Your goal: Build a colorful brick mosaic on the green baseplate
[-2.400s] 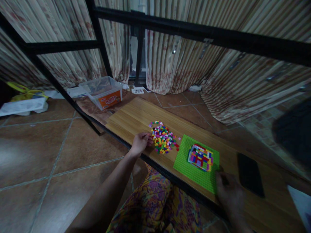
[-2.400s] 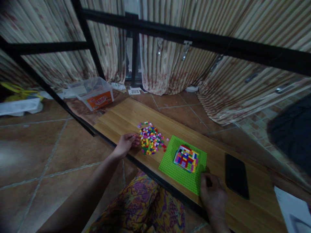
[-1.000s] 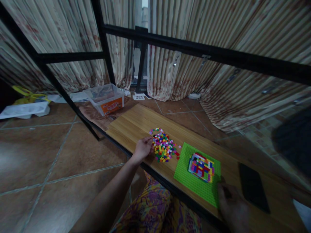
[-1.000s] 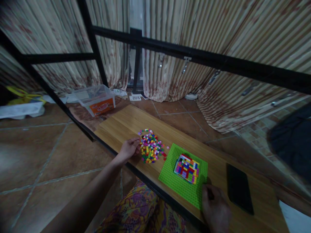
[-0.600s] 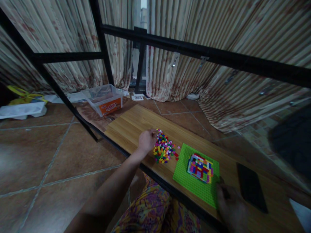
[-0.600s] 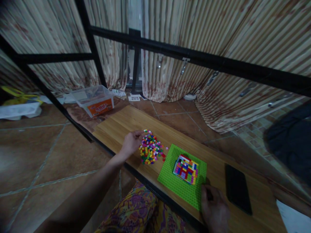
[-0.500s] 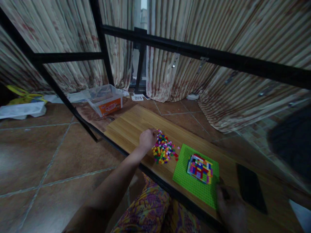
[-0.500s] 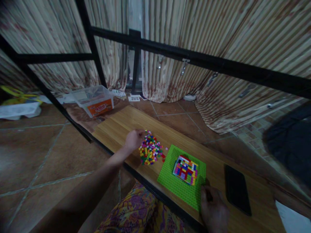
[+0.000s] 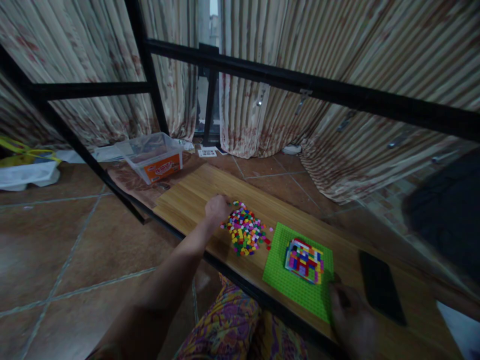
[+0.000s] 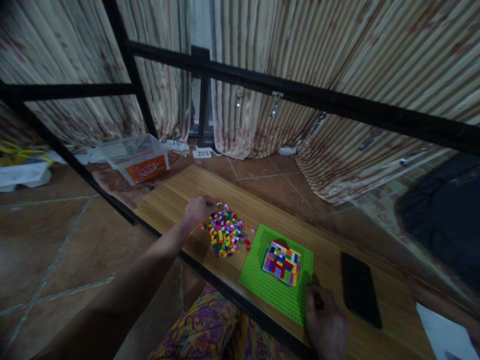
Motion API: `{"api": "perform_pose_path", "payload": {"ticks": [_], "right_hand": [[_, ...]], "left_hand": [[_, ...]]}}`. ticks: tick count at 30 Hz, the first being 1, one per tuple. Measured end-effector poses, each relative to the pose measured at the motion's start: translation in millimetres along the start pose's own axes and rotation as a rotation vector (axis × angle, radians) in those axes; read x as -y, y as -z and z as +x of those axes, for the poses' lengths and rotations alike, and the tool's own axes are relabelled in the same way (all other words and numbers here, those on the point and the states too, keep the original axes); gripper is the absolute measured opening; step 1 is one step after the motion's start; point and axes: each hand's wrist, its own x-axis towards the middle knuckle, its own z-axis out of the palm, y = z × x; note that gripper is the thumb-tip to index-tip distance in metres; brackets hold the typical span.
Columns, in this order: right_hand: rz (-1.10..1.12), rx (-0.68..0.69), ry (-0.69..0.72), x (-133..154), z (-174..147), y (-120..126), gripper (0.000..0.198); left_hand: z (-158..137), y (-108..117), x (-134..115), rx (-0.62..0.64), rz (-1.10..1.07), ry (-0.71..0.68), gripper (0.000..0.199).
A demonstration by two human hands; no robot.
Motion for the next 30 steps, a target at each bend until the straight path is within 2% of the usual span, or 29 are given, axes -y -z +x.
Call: {"api": "perform_pose_path", "payload": {"ticks": [7, 11, 15, 19, 25, 30], "right_hand": [[-0.002, -0.003, -0.023, 3.8, 1.2, -0.4, 0.063], [0.011, -0.007, -0.004, 2.2, 0.5, -1.2, 0.061], [-0.007, -0.013, 0.005, 1.6, 0.0, -1.1, 0.061], [-0.008, -0.02, 0.036, 1.6, 0.4, -1.4, 0.059], [-0.005, -0.019, 0.023, 0.8, 0.1, -2.5, 0.058], [0.024, -0.008, 0.015, -0.3, 0.2, -1.8, 0.057]], "left_hand": [[0.2, -3.2, -7.5, -0.051, 0.131, -0.047, 0.025], [-9.3, -3.1, -3.3, -0.113, 0.147, -0.081, 0.031], [-20.3, -5.3, -2.9, -0.138, 0.146, -0.11, 0.028], [-28.4, -7.3, -4.3, -0.126, 0.141, -0.156, 0.029], [-37.5, -8.5, -4.6, -0.064, 0.102, -0.319, 0.026], [-32.9, -10.3, -7.4, -0.017, 0.077, -0.383, 0.029]]}}
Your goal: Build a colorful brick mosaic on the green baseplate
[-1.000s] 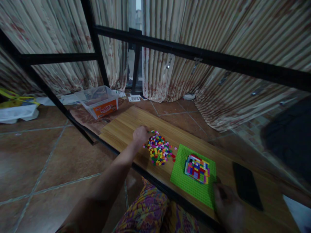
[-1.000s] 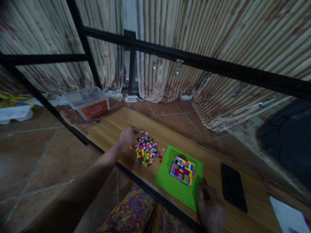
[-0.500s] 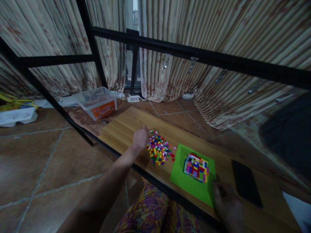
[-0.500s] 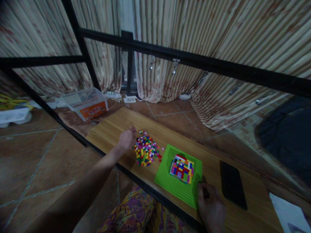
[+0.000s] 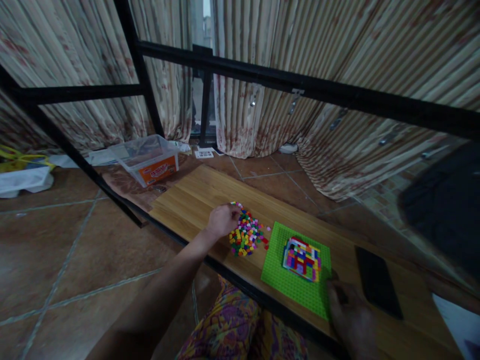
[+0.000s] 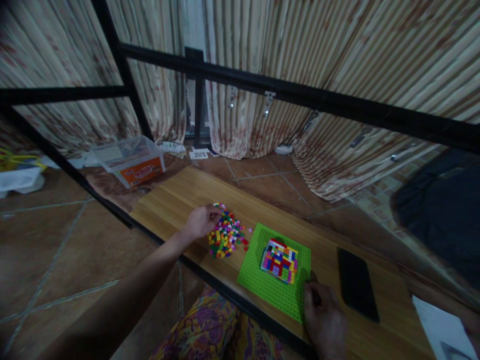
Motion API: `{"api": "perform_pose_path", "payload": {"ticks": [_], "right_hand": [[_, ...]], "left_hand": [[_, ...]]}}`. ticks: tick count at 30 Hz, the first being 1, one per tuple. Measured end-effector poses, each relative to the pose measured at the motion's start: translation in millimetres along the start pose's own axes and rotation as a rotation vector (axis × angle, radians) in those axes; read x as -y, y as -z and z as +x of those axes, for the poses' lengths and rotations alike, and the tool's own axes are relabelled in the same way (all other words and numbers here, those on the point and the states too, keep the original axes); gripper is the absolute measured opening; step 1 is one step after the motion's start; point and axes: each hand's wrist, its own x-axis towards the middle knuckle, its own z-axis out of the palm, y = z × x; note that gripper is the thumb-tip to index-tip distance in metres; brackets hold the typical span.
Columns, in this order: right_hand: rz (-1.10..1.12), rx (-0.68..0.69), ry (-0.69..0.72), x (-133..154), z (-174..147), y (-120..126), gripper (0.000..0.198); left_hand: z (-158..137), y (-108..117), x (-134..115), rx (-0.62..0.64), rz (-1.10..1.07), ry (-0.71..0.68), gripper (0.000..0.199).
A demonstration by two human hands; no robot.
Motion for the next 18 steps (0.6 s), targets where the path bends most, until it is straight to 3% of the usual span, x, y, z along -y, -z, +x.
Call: {"api": "perform_pose_path", "payload": {"ticks": [5, 11, 18], "right_hand": [[-0.004, 0.017, -0.003, 0.0, -0.2, 0.5, 0.057], [0.0, 0.028, -0.019, 4.4, 0.5, 1.1, 0.057], [0.001, 0.039, -0.039, 4.0, -0.1, 1.3, 0.054]], "left_hand": [[25.6, 3.0, 0.1, 0.017, 0.035, -0.035, 0.035], [56.6, 4.0, -2.3, 0.131, 0.098, -0.167, 0.037], [67.6, -1.3, -1.0, 0.218, 0.132, -0.26, 0.034]]}}
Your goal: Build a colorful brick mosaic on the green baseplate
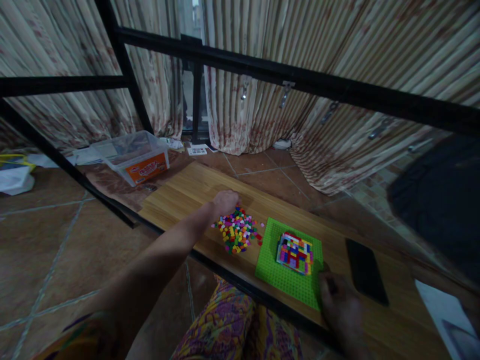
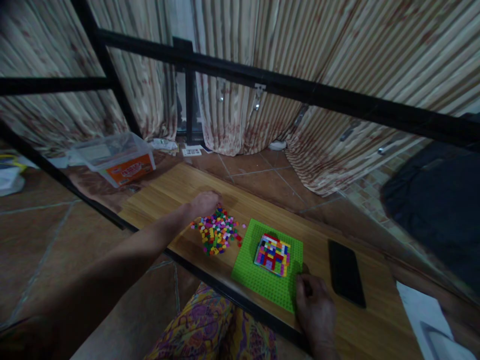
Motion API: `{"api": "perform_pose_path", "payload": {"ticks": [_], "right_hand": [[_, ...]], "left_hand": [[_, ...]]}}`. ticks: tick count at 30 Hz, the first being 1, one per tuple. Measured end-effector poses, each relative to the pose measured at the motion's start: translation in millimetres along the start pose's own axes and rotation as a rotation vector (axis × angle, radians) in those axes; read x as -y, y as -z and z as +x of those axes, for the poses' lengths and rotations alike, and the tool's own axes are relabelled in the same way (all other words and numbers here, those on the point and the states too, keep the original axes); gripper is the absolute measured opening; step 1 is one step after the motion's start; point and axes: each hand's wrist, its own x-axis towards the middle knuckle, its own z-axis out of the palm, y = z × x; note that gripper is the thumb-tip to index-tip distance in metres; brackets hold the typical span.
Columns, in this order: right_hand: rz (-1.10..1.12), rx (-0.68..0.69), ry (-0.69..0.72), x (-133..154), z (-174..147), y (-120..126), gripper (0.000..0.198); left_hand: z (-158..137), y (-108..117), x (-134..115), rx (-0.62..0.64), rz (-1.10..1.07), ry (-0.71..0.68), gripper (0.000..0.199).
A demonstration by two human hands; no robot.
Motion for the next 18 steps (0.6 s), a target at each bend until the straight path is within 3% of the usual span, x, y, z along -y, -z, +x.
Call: {"api": "perform_pose_path", "payload": {"ticks": [10, 14, 18], "right_hand": [[0.008, -0.016, -0.017, 4.8, 0.5, 1.3, 0.057], [0.01, -0.015, -0.011, 4.6, 0.5, 1.5, 0.058], [0.001, -0.044, 0.011, 5.9, 1.8, 1.7, 0.059]], "left_hand": [[-9.8, -2.2, -9.5, -0.048, -0.118, 0.131, 0.024], [-17.6, 0.6, -14.3, -0.131, -0.288, 0.242, 0.034], [-31.6, -2.3, -22.9, -0.227, -0.577, 0.332, 0.027]]}}
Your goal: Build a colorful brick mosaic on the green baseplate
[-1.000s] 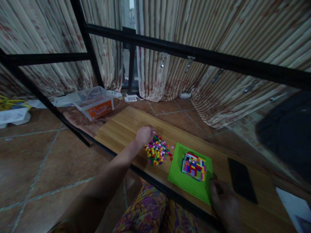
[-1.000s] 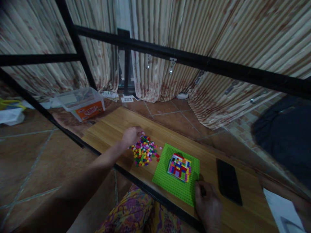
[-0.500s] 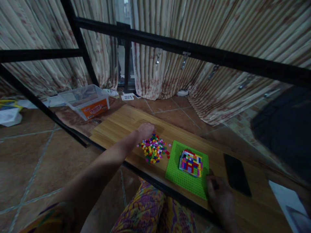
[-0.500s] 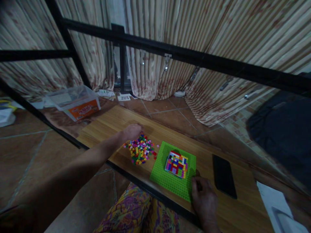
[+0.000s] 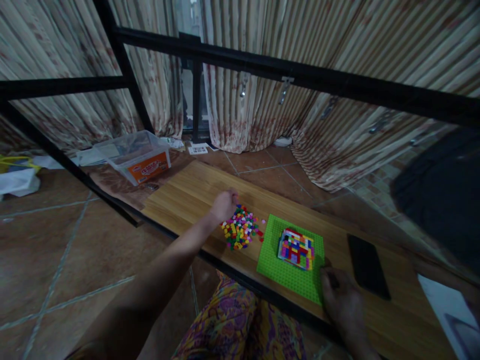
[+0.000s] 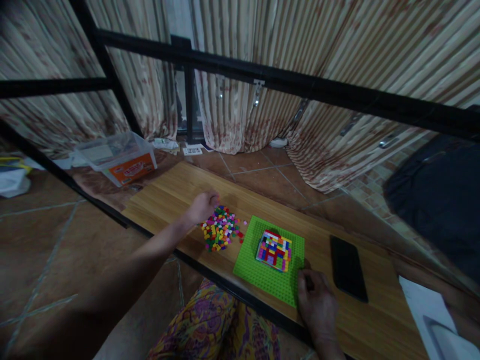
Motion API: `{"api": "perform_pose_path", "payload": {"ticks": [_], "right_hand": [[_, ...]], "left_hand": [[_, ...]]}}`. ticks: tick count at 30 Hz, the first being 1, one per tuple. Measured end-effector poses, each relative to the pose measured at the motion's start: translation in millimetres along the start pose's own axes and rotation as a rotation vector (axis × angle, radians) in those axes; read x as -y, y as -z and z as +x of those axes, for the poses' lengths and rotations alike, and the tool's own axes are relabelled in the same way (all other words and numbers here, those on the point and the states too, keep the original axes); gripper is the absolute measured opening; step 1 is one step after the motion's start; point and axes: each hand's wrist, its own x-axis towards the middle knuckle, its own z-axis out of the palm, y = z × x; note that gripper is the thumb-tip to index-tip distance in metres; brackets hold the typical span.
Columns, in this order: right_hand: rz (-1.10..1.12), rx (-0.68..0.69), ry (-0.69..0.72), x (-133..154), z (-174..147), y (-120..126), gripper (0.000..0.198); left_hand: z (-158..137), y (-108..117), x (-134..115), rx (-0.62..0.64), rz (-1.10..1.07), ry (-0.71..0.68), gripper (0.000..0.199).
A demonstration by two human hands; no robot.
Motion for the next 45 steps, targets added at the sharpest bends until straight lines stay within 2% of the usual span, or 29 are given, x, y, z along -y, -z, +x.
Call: {"api": "perform_pose_path", "payload": {"ticks": [7, 10, 13, 20, 24, 31, 35, 38, 41, 45], "right_hand": [[-0.019, 0.012, 0.012, -0.1, 0.3, 0.8, 0.056], [-0.016, 0.018, 0.023, -1.6, -0.1, 0.0, 0.054], [-0.023, -0.007, 0.029, -2.7, -0.4, -0.8, 0.054], [-0.036, -0.003, 0.045, -5.1, -1.6, -1.1, 0.056], [-0.034, -0.01, 0.045, -8.4, -1.5, -2.9, 0.057], [-0.036, -0.013, 0.06, -9.7, -1.7, -3.0, 0.056], [-0.011, -0.002, 0.035, -8.3, -2.2, -2.7, 0.056], [-0.015, 0.006, 0.007, -8.5, -2.4, -3.1, 0.058], [-0.017, 0.025, -0.008, -8.6, -2.5, -2.8, 0.057], [-0.025, 0.029, -0.003, -7.8, -2.4, -2.2, 0.057]], "left_hand": [[-41.9, -14.2, 3.5, 0.008, -0.538, 0.145, 0.025], [-50.6, -14.7, 3.3, 0.012, -0.633, 0.176, 0.023], [-53.3, -16.1, 2.4, 0.002, -0.629, 0.2, 0.02], [-47.9, -18.8, 4.6, 0.032, -0.398, 0.21, 0.024], [-45.6, -8.7, 3.0, 0.069, -0.195, 0.134, 0.021], [-38.7, -0.3, -0.4, 0.027, 0.108, 0.022, 0.021], [-22.2, 2.3, 7.8, -0.085, 0.374, 0.046, 0.033], [-3.0, 7.8, 16.9, -0.118, 0.439, 0.084, 0.033], [15.1, 13.0, 23.7, -0.071, 0.486, 0.054, 0.038], [28.4, 14.5, 25.4, 0.014, 0.54, -0.003, 0.034]]}}
